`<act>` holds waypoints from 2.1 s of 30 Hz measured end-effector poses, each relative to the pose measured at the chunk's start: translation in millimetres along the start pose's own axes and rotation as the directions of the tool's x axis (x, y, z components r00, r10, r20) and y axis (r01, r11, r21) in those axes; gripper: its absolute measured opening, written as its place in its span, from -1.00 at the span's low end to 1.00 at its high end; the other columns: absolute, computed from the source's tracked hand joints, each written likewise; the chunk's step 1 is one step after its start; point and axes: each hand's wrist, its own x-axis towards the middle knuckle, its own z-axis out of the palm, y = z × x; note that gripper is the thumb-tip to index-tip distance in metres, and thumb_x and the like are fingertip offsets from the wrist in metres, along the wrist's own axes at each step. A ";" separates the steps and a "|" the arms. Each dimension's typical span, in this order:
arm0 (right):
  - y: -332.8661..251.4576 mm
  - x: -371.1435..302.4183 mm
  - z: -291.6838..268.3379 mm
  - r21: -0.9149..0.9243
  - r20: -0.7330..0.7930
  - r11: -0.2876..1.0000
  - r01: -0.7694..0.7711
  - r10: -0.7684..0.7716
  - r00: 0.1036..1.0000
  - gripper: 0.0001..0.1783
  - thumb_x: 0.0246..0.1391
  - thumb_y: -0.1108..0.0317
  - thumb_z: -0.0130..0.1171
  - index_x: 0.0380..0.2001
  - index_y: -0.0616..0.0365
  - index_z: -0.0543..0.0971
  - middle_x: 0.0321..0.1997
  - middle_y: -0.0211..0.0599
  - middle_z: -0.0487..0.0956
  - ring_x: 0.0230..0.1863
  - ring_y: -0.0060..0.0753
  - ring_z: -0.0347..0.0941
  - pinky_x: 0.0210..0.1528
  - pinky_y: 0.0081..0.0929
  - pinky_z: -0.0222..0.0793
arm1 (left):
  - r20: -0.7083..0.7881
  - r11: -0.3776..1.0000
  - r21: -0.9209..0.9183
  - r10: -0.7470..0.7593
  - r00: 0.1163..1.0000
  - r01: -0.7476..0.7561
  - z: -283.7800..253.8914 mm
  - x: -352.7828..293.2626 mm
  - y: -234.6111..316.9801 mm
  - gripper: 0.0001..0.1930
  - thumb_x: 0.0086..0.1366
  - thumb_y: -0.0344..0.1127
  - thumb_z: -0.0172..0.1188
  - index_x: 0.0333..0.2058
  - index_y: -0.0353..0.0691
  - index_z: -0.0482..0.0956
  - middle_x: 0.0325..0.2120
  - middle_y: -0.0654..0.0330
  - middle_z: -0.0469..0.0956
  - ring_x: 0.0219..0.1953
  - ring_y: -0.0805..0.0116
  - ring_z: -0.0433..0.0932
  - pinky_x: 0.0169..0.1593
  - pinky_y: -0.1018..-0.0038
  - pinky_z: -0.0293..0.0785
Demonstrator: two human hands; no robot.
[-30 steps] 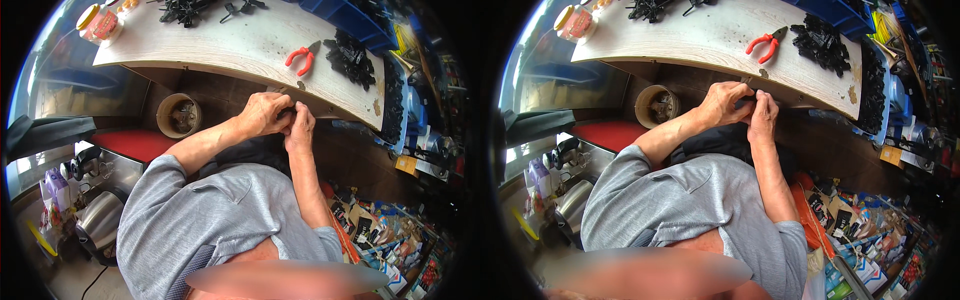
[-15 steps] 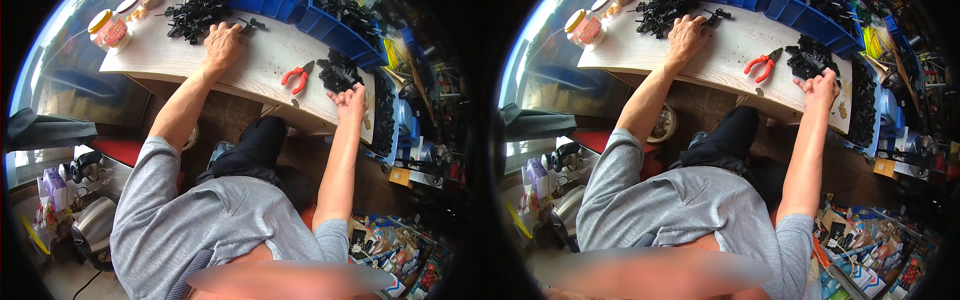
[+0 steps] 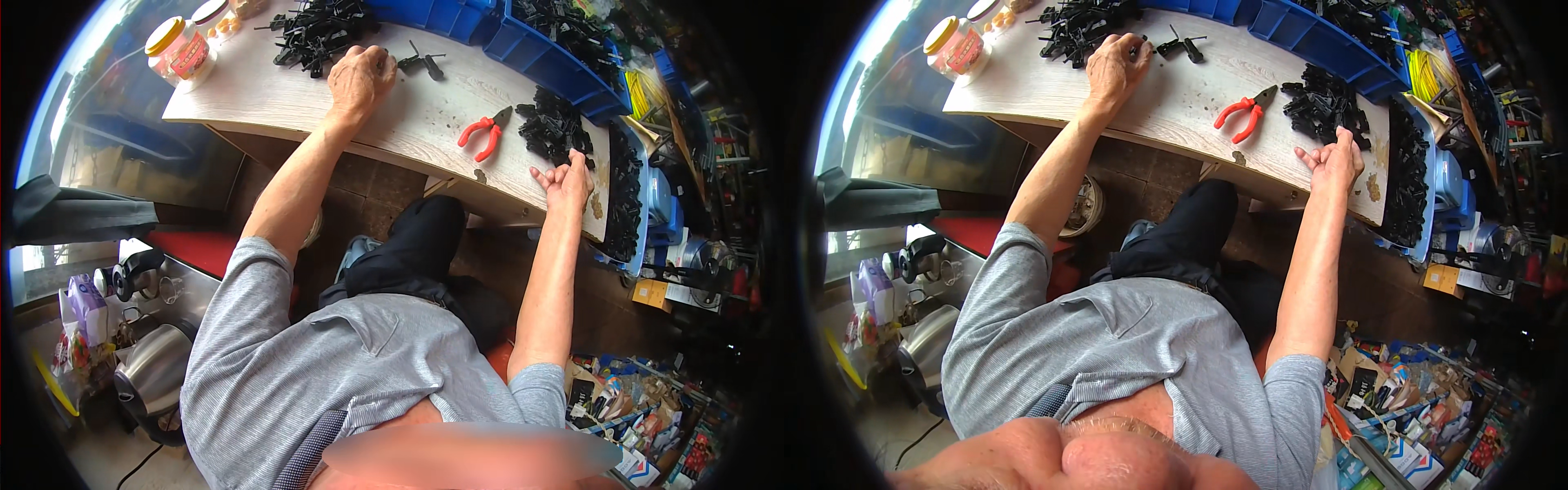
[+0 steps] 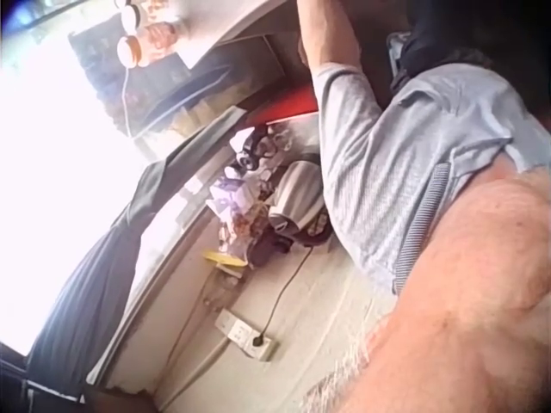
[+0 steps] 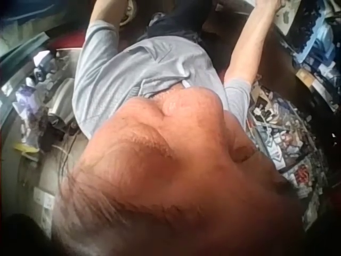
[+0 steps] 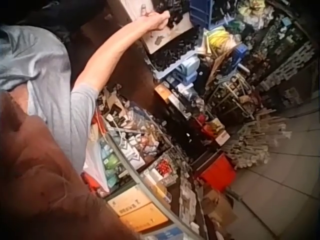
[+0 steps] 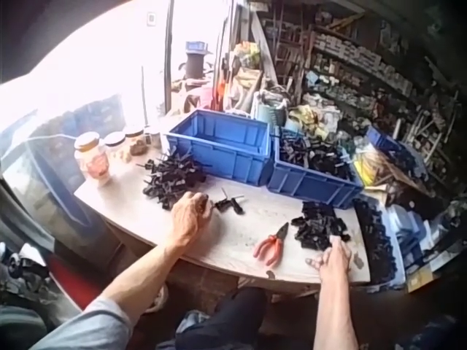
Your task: Assembling small black plastic components at a workbench, using pliers to trim and join parts.
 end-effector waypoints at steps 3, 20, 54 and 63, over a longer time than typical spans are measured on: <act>2.2 -3.5 -2.4 0.007 -0.001 1.000 0.005 -0.005 1.000 -0.80 0.08 0.32 0.16 -0.44 0.10 0.35 -0.79 -0.44 0.14 -0.74 -0.46 0.15 -0.41 0.09 0.59 | 0.092 0.993 0.084 0.075 0.993 -0.082 2.5 -0.2 -10.6 -0.88 0.11 -0.20 0.23 -0.42 -0.05 0.65 -0.43 0.12 0.58 -0.29 0.10 0.60 -0.20 0.23 0.50; -4.6 31.8 -39.3 0.066 -0.071 0.997 0.030 -0.025 0.997 -0.82 0.09 0.32 0.12 -0.48 0.13 0.37 -0.80 -0.42 0.13 -0.75 -0.43 0.19 -0.39 0.14 0.59 | -0.013 0.944 -0.314 -0.108 0.994 0.099 21.2 -17.2 34.0 -0.77 0.13 -0.34 0.29 -0.21 -0.20 0.58 -0.36 0.12 0.65 -0.34 0.28 0.62 -0.22 0.42 0.50; 89.1 -206.3 2.3 -0.193 0.575 0.977 -0.086 0.184 0.798 -0.79 0.23 0.25 0.17 -0.31 0.12 0.41 -0.63 -0.56 0.35 -0.73 -0.75 0.16 -0.68 -0.74 0.13 | 0.124 0.732 -0.635 0.412 0.903 -0.247 -135.9 -187.4 73.3 -0.57 -0.05 -0.49 0.36 -0.15 -0.23 0.45 -0.29 0.14 0.51 -0.26 0.13 0.55 -0.24 0.31 0.53; 95.9 -219.2 -1.4 -0.146 0.643 0.987 -0.070 0.148 0.752 -0.82 0.20 0.32 0.14 -0.38 0.10 0.36 -0.74 -0.55 0.24 -0.79 -0.72 0.08 -0.73 -0.67 0.21 | 0.065 0.817 -0.553 0.237 0.969 -0.163 -161.0 -193.0 76.6 -0.39 -0.04 -0.52 0.34 0.05 -0.29 0.38 -0.04 -0.02 0.47 -0.02 0.02 0.52 0.03 0.28 0.50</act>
